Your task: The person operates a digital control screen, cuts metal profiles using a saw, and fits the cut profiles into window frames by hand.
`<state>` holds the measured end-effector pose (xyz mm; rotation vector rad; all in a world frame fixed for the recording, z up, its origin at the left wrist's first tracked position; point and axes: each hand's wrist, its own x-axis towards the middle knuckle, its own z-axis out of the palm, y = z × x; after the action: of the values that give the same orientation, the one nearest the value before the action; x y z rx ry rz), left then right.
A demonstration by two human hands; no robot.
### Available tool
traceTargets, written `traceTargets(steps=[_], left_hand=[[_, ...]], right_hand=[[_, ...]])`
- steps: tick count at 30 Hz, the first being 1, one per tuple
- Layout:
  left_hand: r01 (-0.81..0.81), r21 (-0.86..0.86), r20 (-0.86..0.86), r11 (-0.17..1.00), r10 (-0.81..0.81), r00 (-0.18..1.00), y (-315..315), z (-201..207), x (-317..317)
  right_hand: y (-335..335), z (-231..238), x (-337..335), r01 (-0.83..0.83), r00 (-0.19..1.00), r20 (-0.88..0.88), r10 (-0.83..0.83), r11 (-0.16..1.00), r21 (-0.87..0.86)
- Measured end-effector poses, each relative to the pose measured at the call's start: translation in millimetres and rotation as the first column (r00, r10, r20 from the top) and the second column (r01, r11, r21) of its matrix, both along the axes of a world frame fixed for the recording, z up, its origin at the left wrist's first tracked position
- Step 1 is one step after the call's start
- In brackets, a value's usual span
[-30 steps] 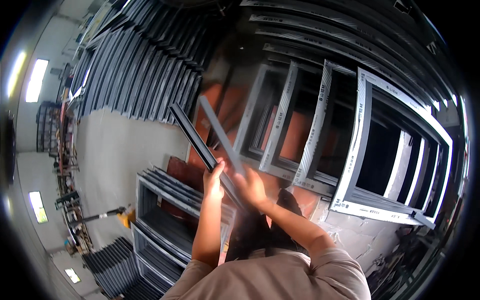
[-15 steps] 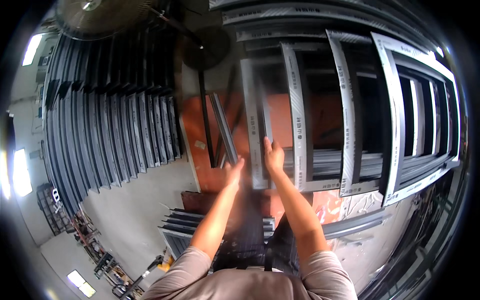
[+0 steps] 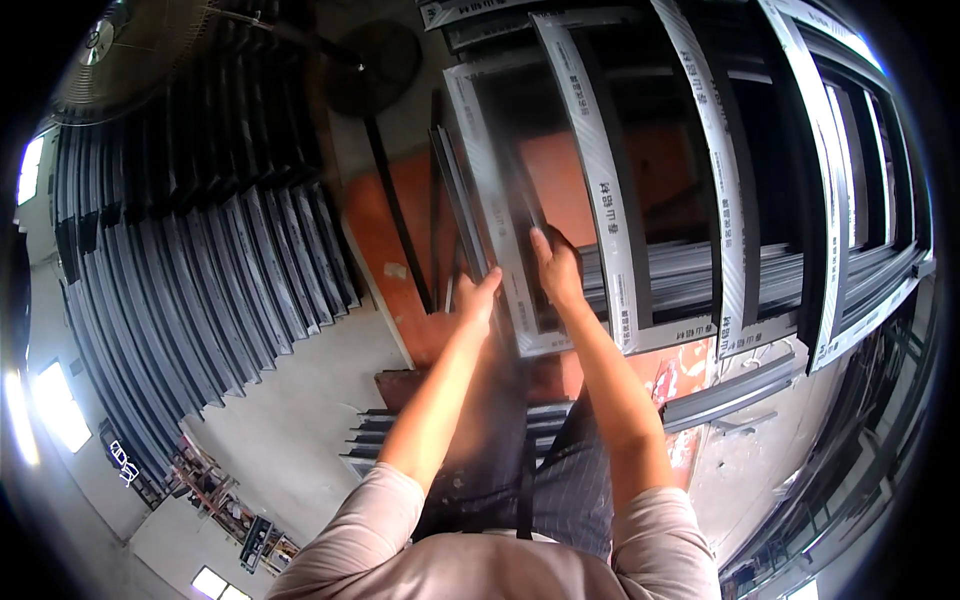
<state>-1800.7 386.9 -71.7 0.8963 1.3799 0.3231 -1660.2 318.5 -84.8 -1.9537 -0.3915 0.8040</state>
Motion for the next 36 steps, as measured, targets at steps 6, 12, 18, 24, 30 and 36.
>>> traceTargets(steps=[6,12,18,24,30,36], left_hand=[[0.091,0.107,-0.129,0.990,-0.077,0.989,6,22,2],[0.027,0.055,-0.110,0.998,-0.021,0.994,4,22,10],[0.059,0.015,-0.176,0.998,-0.056,0.983,11,35,7],[0.033,-0.018,-0.064,0.999,-0.034,0.997,5,15,1],[0.080,0.037,-0.073,0.996,-0.077,0.994,8,26,5],[0.053,-0.015,0.034,0.998,-0.053,0.998,7,16,1]], right_hand=[[7,-4,0,-0.028,0.999,-0.041,0.028,1.000,0.005],[8,-17,-7,0.016,0.999,0.026,-0.021,0.986,0.164],[9,6,10,0.008,1.000,-0.023,-0.005,0.993,0.120],[7,-16,2,0.025,0.998,0.057,-0.024,0.999,-0.023],[13,4,3,0.008,0.999,0.041,-0.005,0.996,-0.084],[9,-12,6,0.030,0.988,-0.144,-0.046,0.993,-0.110]])
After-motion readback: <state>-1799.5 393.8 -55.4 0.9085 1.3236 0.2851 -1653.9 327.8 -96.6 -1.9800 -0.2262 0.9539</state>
